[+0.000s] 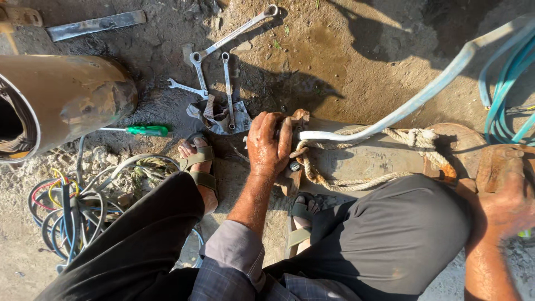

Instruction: The person uses a wrench to loosen and remove bolts from a water pump. They adjust the pump's position and continue to remove bolts, then reposition the pump again to access additional fasteners.

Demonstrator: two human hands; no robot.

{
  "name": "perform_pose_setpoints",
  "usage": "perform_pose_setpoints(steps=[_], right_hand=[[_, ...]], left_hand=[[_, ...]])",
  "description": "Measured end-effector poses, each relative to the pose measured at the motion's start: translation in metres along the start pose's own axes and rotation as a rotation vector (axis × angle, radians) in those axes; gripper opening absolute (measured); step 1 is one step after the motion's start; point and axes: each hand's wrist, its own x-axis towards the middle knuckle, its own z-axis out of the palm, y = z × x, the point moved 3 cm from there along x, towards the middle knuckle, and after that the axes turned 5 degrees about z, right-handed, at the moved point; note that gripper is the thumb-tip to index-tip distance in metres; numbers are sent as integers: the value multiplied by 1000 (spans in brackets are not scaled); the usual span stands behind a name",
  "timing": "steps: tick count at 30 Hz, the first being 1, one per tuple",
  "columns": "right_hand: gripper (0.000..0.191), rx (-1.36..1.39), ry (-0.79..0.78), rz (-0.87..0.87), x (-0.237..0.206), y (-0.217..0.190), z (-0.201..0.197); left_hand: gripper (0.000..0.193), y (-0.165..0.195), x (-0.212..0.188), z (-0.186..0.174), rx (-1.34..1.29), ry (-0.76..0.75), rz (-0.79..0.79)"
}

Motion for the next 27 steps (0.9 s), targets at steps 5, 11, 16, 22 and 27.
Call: perform_pose_setpoints(steps=[5, 11, 16, 22, 27], right_hand=[[66, -4, 48, -54, 3, 23, 9], [63, 5, 33, -36, -12, 58, 29], [69, 73, 39, 40, -14, 61, 37], [47, 18, 87, 60, -17, 52, 27], [59, 48, 22, 122, -46, 40, 13]], left_hand=[[13, -5, -5, 2, 82, 51, 22], [22, -5, -10, 8, 232, 6, 13], [26, 4, -12, 7, 230, 33, -47], [27, -6, -6, 12, 269, 1, -117], [31, -38, -11, 11, 100, -36, -289]])
